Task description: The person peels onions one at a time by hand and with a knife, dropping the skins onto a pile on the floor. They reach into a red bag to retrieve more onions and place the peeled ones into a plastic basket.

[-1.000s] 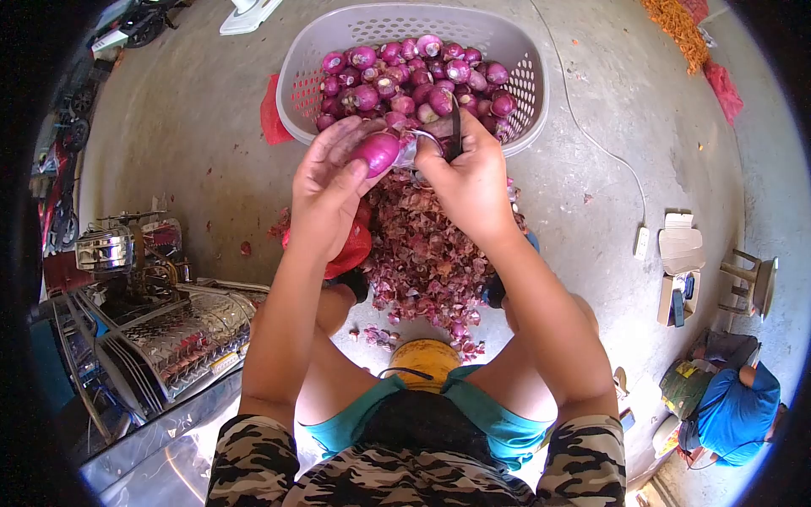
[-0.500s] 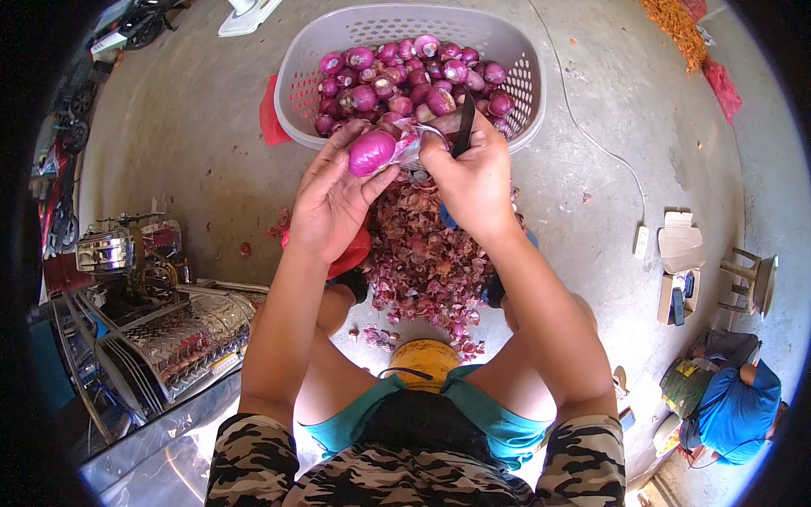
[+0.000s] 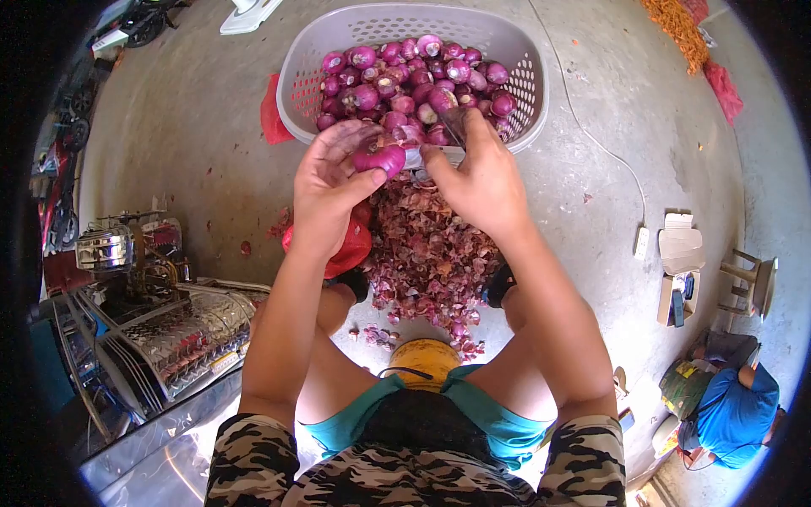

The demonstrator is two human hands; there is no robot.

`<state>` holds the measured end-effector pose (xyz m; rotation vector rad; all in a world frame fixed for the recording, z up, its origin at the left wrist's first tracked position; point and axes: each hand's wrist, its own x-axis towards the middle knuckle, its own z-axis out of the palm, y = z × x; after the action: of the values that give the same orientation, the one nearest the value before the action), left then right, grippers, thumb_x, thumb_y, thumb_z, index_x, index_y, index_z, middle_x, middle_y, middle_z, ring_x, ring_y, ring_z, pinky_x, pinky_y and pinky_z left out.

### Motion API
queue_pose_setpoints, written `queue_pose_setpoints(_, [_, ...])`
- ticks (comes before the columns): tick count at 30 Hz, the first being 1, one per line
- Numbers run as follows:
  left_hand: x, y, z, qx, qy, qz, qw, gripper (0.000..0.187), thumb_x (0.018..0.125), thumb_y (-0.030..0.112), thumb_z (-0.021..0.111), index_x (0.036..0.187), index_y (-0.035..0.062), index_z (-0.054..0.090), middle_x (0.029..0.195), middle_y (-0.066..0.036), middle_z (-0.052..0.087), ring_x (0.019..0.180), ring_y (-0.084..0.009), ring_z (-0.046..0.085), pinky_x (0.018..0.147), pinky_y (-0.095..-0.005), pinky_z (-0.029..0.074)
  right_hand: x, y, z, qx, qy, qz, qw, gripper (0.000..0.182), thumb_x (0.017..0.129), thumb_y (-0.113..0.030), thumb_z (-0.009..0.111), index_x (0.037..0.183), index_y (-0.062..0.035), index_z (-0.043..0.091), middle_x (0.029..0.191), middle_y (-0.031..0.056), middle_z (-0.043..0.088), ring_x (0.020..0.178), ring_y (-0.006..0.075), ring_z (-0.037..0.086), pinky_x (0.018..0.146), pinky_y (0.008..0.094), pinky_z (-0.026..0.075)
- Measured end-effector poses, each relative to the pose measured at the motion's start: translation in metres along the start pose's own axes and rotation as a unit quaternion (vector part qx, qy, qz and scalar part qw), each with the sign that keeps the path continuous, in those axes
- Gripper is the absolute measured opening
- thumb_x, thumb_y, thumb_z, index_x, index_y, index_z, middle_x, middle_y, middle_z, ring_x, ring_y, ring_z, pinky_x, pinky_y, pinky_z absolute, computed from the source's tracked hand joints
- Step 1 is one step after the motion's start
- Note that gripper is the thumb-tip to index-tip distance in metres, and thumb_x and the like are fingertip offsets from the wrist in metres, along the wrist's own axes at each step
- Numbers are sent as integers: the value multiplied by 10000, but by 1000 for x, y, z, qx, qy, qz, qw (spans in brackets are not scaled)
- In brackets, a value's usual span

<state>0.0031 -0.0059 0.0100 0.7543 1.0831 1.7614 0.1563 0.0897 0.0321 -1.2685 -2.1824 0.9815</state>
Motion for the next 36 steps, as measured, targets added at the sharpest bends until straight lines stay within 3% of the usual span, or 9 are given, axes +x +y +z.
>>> queue_pose_setpoints(2, [1,1,0,-5,7,4,1000,579,685,-102,708,1195,-5,451,1216,-145,512,1113,-218,535,958,-351,466,4,27,12,-37,91,-90,991,385,846,-234,592,1090,47,496,949,241,614,796,319,624,722,396,486])
queue_pose_setpoints(4, [0,-1,-2,9,9,21,1000,573,687,-107,704,1191,-9,450,1216,-151,512,1108,-223,541,956,-351,470,5,17,9,-42,87,-153,984,383,854,-240,586,1103,30,480,954,248,608,800,367,616,703,429,486])
queue_pose_setpoints(6, [0,0,-3,15,7,32,999,568,688,-112,700,1187,-10,449,1217,-152,511,1107,-225,542,951,-351,475,-4,2,-9,-17,-10,-183,983,364,859,-233,589,1098,15,471,937,232,607,801,388,608,674,441,486])
queue_pose_setpoints(10, [1,2,-3,10,11,38,999,564,688,-122,694,1183,-11,448,1217,-150,513,1106,-222,543,947,-353,478,-9,-1,-9,-53,-68,-211,974,320,851,-220,607,1043,-1,474,839,202,599,778,400,593,640,464,469])
queue_pose_setpoints(22, [-2,0,-1,64,-9,31,997,587,686,-100,708,1200,8,446,1220,-127,524,1114,-195,539,949,-326,467,-8,1,1,-41,-43,-223,973,351,850,-245,618,1059,6,489,760,219,600,717,402,593,616,471,460])
queue_pose_setpoints(28, [-3,3,1,69,-37,31,996,613,685,-116,689,1226,11,431,1227,-129,518,1139,-201,522,970,-336,448,-6,1,2,1,-30,-172,985,375,862,-246,609,1081,35,493,803,252,606,770,427,590,646,454,473])
queue_pose_setpoints(31, [-4,3,3,21,-32,36,999,621,680,-137,671,1231,11,426,1235,-131,513,1156,-208,509,973,-341,443,-5,7,4,34,-62,-139,988,395,886,-259,592,1117,43,485,877,243,621,813,380,623,689,420,483])
queue_pose_setpoints(34, [-2,1,-1,3,-59,54,997,628,673,-157,654,1232,14,425,1246,-137,506,1161,-214,504,971,-349,443,-3,15,18,251,-83,-74,962,378,919,-257,561,1158,26,486,958,155,641,839,248,632,709,351,487])
queue_pose_setpoints(36, [-1,-1,-2,-10,-82,71,994,635,669,-153,662,1233,18,426,1250,-137,502,1163,-219,501,972,-352,441,-3,12,11,322,-147,-5,935,355,935,-241,543,1188,3,490,998,82,622,855,158,597,694,292,480])
